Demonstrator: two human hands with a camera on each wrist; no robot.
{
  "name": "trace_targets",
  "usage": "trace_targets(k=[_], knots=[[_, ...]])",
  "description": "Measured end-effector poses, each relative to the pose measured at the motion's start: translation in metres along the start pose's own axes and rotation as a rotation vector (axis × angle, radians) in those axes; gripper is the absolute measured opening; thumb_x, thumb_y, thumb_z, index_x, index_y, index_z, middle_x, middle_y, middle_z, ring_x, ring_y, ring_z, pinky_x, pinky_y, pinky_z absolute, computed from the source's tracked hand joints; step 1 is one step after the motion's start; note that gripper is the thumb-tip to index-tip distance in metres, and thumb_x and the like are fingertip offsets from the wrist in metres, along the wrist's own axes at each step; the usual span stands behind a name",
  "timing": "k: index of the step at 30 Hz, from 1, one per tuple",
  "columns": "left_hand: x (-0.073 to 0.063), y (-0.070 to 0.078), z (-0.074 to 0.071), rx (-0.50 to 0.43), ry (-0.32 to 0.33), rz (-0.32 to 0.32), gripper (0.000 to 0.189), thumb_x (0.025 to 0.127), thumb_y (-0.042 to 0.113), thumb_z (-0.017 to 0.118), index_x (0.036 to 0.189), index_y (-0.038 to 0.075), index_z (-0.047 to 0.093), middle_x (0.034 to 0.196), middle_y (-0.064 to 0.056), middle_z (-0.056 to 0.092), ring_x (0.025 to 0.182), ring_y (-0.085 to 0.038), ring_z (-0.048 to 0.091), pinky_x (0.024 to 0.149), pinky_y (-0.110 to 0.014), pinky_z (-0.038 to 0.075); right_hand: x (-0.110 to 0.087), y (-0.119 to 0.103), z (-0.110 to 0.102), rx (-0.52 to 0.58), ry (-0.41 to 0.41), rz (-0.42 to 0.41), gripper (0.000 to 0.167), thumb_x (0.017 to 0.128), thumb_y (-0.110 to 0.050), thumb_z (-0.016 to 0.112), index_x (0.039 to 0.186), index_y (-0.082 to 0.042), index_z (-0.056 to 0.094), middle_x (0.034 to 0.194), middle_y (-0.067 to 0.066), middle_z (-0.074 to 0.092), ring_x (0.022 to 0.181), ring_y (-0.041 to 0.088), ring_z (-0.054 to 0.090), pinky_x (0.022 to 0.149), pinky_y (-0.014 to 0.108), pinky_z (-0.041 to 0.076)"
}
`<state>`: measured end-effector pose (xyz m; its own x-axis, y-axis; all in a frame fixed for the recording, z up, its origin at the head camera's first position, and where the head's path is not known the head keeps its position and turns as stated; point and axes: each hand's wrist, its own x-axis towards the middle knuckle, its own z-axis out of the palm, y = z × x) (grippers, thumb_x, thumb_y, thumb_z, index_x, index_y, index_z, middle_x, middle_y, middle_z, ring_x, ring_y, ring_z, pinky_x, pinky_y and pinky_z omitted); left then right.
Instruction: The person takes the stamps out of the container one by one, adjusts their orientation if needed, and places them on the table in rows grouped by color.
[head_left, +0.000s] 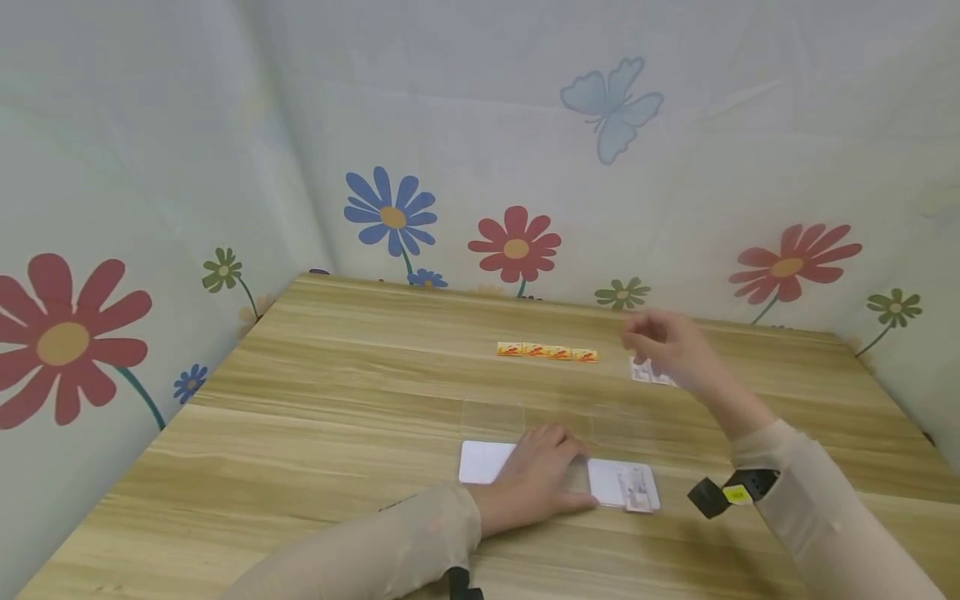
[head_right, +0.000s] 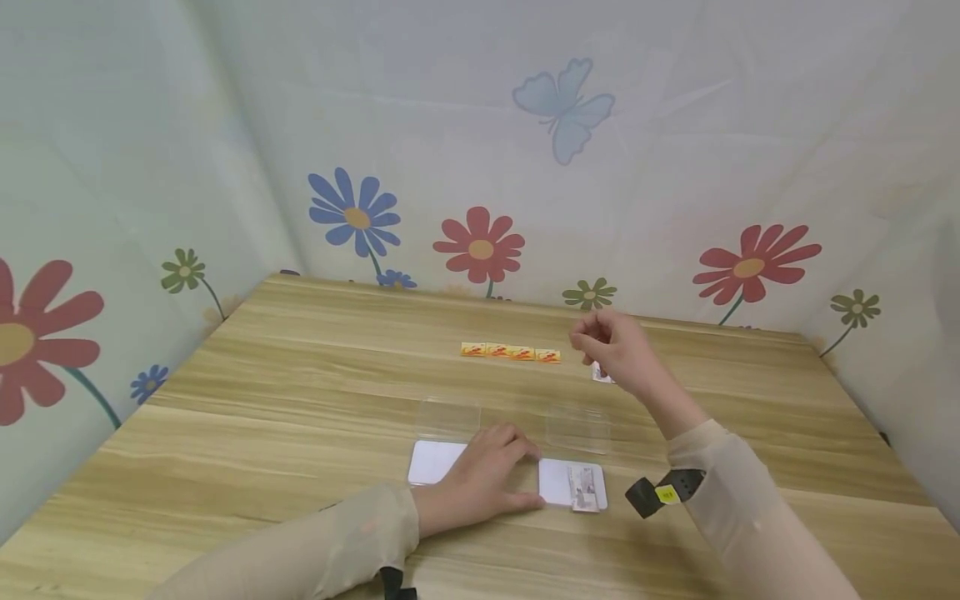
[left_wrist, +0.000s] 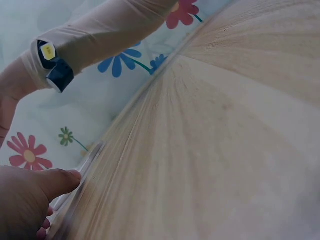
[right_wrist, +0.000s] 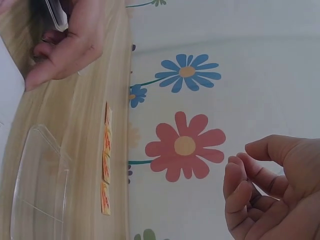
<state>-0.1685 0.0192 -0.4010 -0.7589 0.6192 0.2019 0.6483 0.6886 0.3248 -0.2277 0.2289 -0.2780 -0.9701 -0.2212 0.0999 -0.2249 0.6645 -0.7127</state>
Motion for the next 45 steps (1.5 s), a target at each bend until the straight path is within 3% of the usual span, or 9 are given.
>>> trace_targets(k=[6, 23, 37, 45], knots=[[-0.001, 0.0, 0.0, 0.002, 0.002, 0.006, 0.053, 0.077, 0.056, 0.071, 0.114, 0.019, 0.065, 0.11, 0.004, 0.058, 0.105, -0.012, 0.053, 0.093, -0.027, 0.042, -0.008, 0.002, 0.001, 0.015, 0.015, -0.01, 0.027, 0.098, -0.024, 0.054, 0.11, 0.0, 0.058, 0.089, 0.007, 0.061, 0.073, 0.013, 0.058, 0.056, 0.026, 0.05], [-0.001, 0.001, -0.002, -0.014, -0.02, -0.014, 0.052, 0.077, 0.055, 0.072, 0.114, 0.02, 0.065, 0.108, 0.005, 0.057, 0.104, -0.011, 0.052, 0.091, -0.027, 0.042, -0.034, 0.006, 0.012, 0.027, 0.012, -0.032, 0.02, 0.095, -0.019, 0.059, 0.106, -0.002, 0.061, 0.089, 0.008, 0.062, 0.069, 0.007, 0.055, 0.053, 0.026, 0.048], [-0.001, 0.001, -0.002, -0.017, -0.02, -0.014, 0.052, 0.077, 0.054, 0.073, 0.115, 0.019, 0.064, 0.11, 0.004, 0.057, 0.105, -0.012, 0.052, 0.092, -0.028, 0.042, -0.048, 0.013, 0.02, 0.07, -0.014, -0.116, 0.011, 0.094, -0.012, 0.059, 0.099, -0.003, 0.062, 0.08, 0.004, 0.058, 0.065, 0.007, 0.053, 0.049, 0.027, 0.047], [-0.001, 0.0, -0.001, -0.007, -0.017, -0.007, 0.052, 0.077, 0.055, 0.072, 0.115, 0.02, 0.065, 0.111, 0.004, 0.057, 0.106, -0.012, 0.052, 0.092, -0.028, 0.043, -0.056, 0.02, 0.025, 0.079, -0.037, -0.076, 0.015, 0.095, -0.016, 0.058, 0.103, -0.003, 0.061, 0.086, 0.006, 0.059, 0.068, 0.01, 0.053, 0.052, 0.026, 0.048]])
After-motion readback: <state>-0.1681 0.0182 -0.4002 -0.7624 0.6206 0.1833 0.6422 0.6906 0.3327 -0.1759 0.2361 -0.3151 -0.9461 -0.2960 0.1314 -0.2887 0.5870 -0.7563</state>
